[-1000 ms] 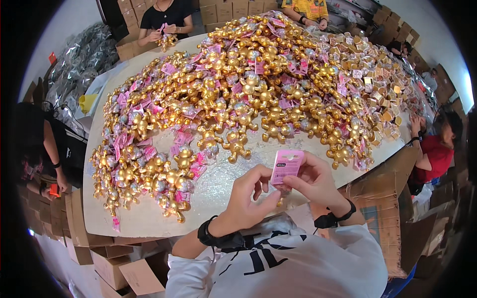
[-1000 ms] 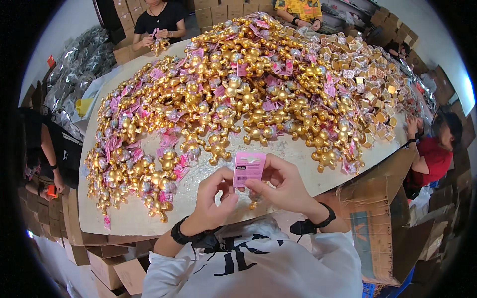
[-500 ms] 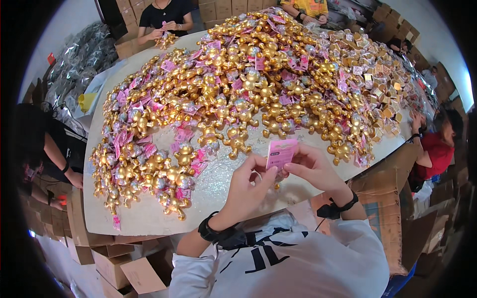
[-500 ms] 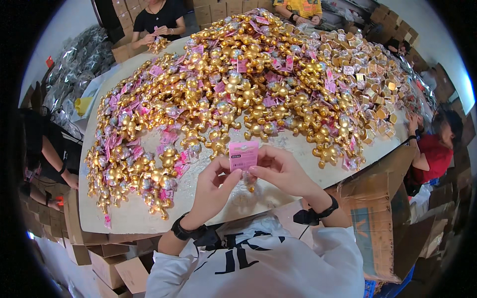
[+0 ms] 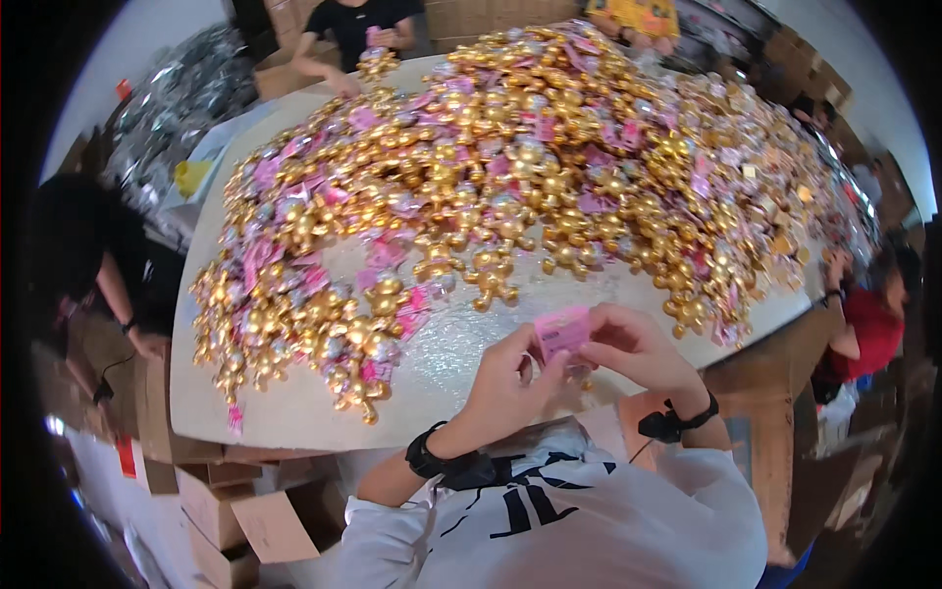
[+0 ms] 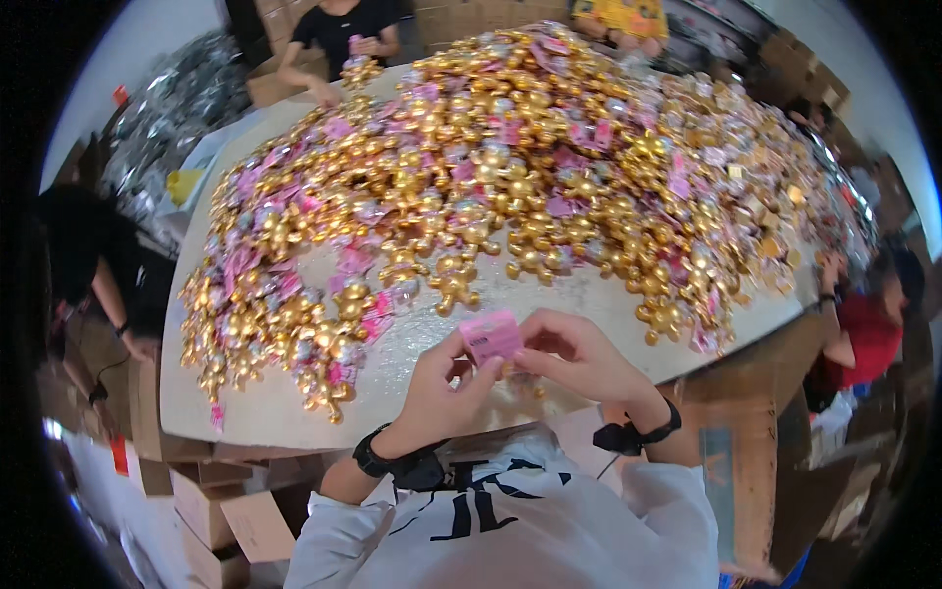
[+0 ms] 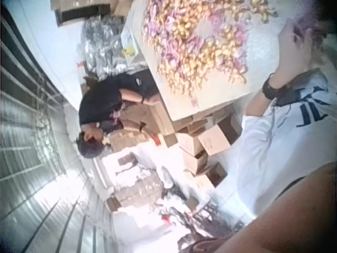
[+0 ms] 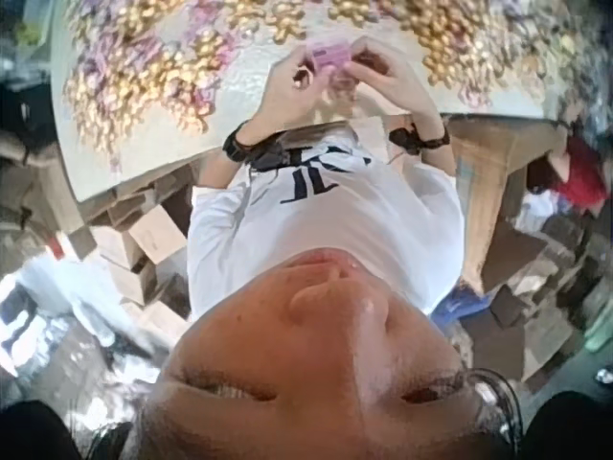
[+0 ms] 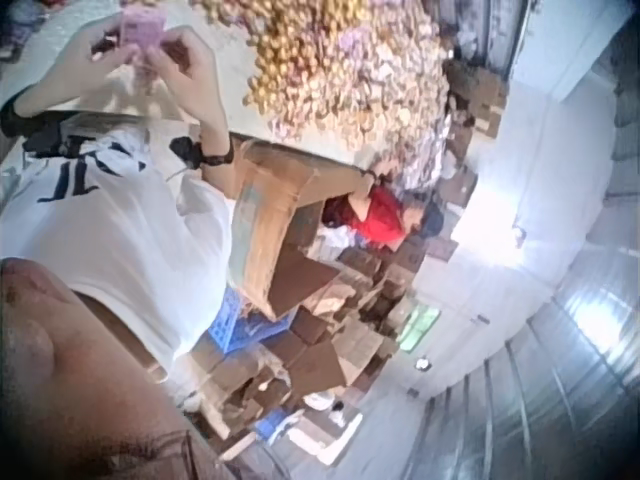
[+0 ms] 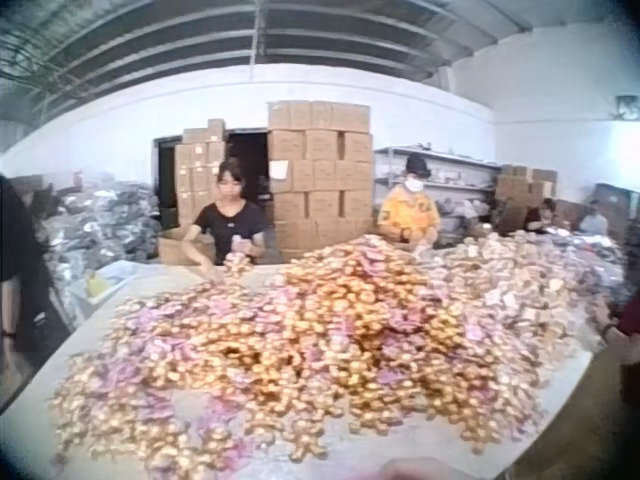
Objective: Attaching small pink labels to gold-colored bear-shaped items for packaging.
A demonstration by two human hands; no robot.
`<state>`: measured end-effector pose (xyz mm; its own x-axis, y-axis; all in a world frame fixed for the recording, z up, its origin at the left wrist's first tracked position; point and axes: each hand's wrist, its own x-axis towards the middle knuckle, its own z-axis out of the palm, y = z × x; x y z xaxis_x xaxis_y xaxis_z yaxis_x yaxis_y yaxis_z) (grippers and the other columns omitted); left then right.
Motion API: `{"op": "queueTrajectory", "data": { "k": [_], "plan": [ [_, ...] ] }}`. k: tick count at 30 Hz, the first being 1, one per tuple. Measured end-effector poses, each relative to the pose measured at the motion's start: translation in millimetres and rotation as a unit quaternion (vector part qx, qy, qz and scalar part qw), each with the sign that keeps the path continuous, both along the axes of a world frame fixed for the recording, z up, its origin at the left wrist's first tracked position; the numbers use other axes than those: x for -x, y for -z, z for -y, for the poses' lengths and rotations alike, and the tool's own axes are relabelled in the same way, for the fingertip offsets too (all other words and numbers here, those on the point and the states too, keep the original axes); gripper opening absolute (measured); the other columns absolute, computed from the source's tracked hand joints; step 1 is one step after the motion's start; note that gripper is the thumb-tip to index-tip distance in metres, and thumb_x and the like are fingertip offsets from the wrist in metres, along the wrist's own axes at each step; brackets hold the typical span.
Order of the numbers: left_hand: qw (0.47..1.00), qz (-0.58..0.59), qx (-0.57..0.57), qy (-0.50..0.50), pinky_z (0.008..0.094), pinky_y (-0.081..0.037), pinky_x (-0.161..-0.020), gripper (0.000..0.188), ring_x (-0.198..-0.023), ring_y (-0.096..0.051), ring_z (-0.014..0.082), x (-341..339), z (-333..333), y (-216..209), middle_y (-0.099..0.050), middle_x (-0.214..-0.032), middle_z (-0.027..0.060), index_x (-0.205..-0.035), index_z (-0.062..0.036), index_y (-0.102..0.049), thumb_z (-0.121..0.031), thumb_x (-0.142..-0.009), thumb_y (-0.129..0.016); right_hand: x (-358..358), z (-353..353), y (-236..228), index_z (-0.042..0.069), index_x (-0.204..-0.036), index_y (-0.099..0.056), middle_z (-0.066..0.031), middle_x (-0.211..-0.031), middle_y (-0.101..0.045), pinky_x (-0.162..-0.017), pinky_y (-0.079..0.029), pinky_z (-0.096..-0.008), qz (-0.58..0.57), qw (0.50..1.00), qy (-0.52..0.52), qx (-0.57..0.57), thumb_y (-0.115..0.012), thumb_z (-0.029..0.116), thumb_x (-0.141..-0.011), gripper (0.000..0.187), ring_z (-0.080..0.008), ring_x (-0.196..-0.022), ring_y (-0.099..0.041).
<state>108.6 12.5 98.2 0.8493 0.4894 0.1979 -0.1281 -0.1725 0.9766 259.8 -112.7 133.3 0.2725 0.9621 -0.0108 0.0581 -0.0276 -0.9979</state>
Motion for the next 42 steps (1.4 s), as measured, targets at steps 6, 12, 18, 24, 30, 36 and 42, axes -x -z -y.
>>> {"op": "queueTrajectory", "data": {
  "k": [6, 12, 18, 24, 30, 36, 42],
  "plan": [
    [0.994, -0.024, -0.109, -0.019, 0.0258, -0.043, -0.054, 0.032, -0.061, -0.053, 0.0143, 38, -21, -15, -0.061, -0.080, 0.0074, -0.109, -0.0030, -0.060, -0.017, -0.081, -0.066, 19, -23, 15, 0.001, -0.105, -0.054, -0.0050, -0.098, -0.056, -0.077, -0.047, -0.0243, -0.068, 0.995, -0.067, -0.011, -0.058, 0.004, -0.089, 0.016, -0.0100, -0.089, -0.056],
    [0.971, -0.071, -0.096, -0.207, 0.0221, -0.045, -0.062, 0.024, -0.072, -0.057, 0.0066, 108, -119, -57, -0.065, -0.085, 0.0016, -0.107, -0.0012, -0.063, -0.012, -0.086, -0.061, 37, -53, 37, 0.001, -0.112, -0.050, -0.0068, -0.106, -0.050, -0.089, -0.041, -0.0292, 0.075, 0.987, 0.051, -0.136, -0.050, 0.001, -0.090, 0.022, -0.0158, -0.098, -0.053],
    [0.843, -0.035, -0.075, -0.531, 0.0203, -0.037, -0.058, 0.014, -0.068, -0.055, 0.0065, 247, -240, -90, -0.062, -0.079, -0.0014, -0.083, -0.0081, -0.062, -0.022, -0.085, -0.059, 41, -41, 49, 0.000, -0.098, -0.054, -0.0056, -0.089, -0.052, -0.079, -0.041, -0.0256, 0.070, 0.994, 0.012, -0.089, -0.047, 0.002, -0.091, 0.010, -0.0129, -0.085, -0.051],
    [0.724, -0.010, -0.029, -0.689, 0.0224, -0.039, -0.055, 0.019, -0.063, -0.051, 0.0059, 358, -292, -8, -0.058, -0.069, -0.0026, -0.082, -0.0052, -0.063, -0.023, -0.084, -0.059, 44, -29, 80, 0.000, -0.099, -0.053, -0.0044, -0.084, -0.052, -0.074, -0.040, -0.0241, 0.023, 0.997, 0.031, -0.063, -0.048, 0.004, -0.091, 0.010, -0.0096, -0.078, -0.050],
    [0.578, -0.298, -0.220, -0.727, 0.0379, -0.048, -0.066, 0.026, -0.067, -0.063, 0.0259, 417, -292, 146, -0.065, -0.071, 0.0126, -0.080, -0.0014, -0.067, -0.026, -0.075, -0.065, 46, -37, 91, 0.001, -0.109, -0.050, -0.0017, -0.079, -0.051, -0.074, -0.041, -0.0236, -0.005, 0.999, 0.011, -0.031, -0.047, 0.006, -0.093, 0.017, -0.0084, -0.077, -0.049],
    [0.561, -0.393, -0.225, -0.693, 0.0410, -0.049, -0.075, 0.034, -0.086, -0.064, 0.0339, 403, -294, 145, -0.065, -0.093, 0.0214, -0.095, -0.0021, -0.067, -0.030, -0.076, -0.063, 44, -39, 103, 0.002, -0.115, -0.047, -0.0012, -0.079, -0.049, -0.072, -0.041, -0.0229, -0.011, 0.998, 0.032, -0.046, -0.047, 0.006, -0.093, 0.022, -0.0081, -0.075, -0.049],
    [0.531, -0.425, -0.296, -0.670, 0.0418, -0.042, -0.088, 0.036, -0.104, -0.057, 0.0337, 391, -294, 120, -0.062, -0.103, 0.0192, -0.102, -0.0060, -0.065, -0.031, -0.077, -0.062, 43, -40, 117, 0.002, -0.119, -0.044, -0.0016, -0.079, -0.048, -0.072, -0.043, -0.0242, -0.030, 0.994, 0.095, -0.041, -0.046, 0.005, -0.094, 0.026, -0.0086, -0.075, -0.049]
  ]
}}
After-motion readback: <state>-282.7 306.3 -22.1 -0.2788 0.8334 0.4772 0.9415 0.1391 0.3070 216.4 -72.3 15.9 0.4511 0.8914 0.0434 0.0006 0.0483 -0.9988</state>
